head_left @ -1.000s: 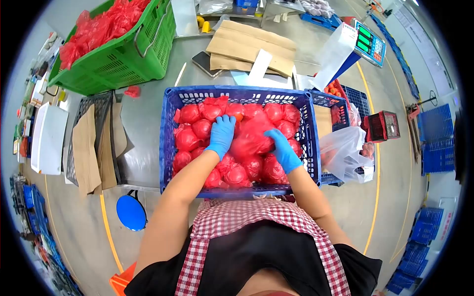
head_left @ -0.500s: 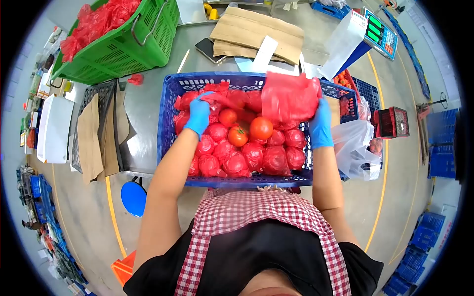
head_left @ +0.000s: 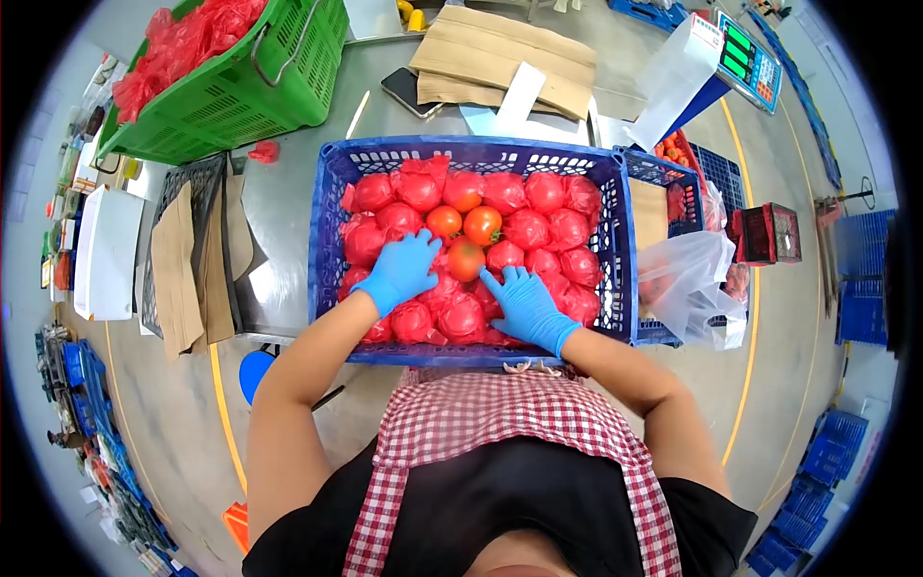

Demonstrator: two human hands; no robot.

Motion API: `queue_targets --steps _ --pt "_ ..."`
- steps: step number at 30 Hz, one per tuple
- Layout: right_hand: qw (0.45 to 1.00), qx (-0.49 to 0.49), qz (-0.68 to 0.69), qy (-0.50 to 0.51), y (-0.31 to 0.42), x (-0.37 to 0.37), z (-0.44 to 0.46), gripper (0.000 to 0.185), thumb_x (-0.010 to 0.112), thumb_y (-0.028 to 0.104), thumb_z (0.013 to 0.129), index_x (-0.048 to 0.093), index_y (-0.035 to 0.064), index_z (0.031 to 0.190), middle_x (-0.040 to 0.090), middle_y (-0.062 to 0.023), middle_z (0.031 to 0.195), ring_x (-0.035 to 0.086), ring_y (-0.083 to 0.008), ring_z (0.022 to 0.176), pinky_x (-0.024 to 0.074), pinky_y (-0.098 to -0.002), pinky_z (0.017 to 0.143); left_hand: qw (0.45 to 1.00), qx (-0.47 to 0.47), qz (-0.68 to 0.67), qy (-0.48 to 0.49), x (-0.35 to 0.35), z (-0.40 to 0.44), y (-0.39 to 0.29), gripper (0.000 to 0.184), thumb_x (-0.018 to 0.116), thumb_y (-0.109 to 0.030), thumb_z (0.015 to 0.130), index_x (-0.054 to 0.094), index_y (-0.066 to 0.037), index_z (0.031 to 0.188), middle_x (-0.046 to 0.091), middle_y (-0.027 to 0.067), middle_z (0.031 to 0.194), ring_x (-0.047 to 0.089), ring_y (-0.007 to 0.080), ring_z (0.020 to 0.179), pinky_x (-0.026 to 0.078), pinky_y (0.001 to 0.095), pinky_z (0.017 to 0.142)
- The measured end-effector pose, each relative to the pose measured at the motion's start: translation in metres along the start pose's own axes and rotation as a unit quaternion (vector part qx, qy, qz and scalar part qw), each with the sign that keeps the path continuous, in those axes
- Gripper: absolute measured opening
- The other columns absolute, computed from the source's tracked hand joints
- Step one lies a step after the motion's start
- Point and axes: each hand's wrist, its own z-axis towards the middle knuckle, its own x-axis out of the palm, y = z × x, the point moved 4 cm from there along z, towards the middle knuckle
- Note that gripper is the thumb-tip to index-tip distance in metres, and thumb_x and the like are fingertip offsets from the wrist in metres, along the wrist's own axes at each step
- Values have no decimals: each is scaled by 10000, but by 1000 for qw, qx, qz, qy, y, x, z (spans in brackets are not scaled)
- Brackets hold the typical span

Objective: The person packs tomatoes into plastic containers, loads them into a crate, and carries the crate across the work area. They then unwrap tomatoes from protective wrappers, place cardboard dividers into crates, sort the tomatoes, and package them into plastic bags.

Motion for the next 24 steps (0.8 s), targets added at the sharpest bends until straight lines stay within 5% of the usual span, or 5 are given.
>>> queue_targets --steps 7,16,21,23,24 --pt "978 -92 -176 -67 2 38 10 699 697 233 595 441 5 1204 498 -132 1028 500 -257 869 421 -366 696 991 -134 13 -20 32 31 -3 289 545 -232 801 487 -39 1009 585 143 856 632 277 737 518 405 559" --pt "980 -12 194 40 -16 -25 12 596 698 199 647 499 104 1200 609 -154 960 595 -281 886 482 -369 758 977 -160 -123 -68 -4 18 -2 566 744 -265 600 463 -36 1035 612 156 852 626 303 771 516 387 620" --pt "567 235 779 -127 -125 -1 -10 292 483 185 880 565 20 1106 608 -55 1005 571 -111 871 468 -251 769 795 -139 -591 15 9 -4 29 484 713 -151 700 557 12 1129 624 122 1049 611 188 909 483 324 802" --pt "635 281 690 -203 -145 -18 -14 275 502 151 868 576 8 1091 614 -77 1016 586 -149 890 477 -265 778 730 -126 -670 45 7 -12 16 345 661 -82 764 595 21 1087 619 78 1060 570 134 943 446 289 855" --pt "556 286 742 -242 -155 -20 -12 267 504 135 861 583 8 1083 615 -81 1017 587 -164 905 477 -276 780 724 -122 -678 40 10 -13 8 336 656 -79 769 596 23 1084 620 76 1054 566 133 950 441 284 858"
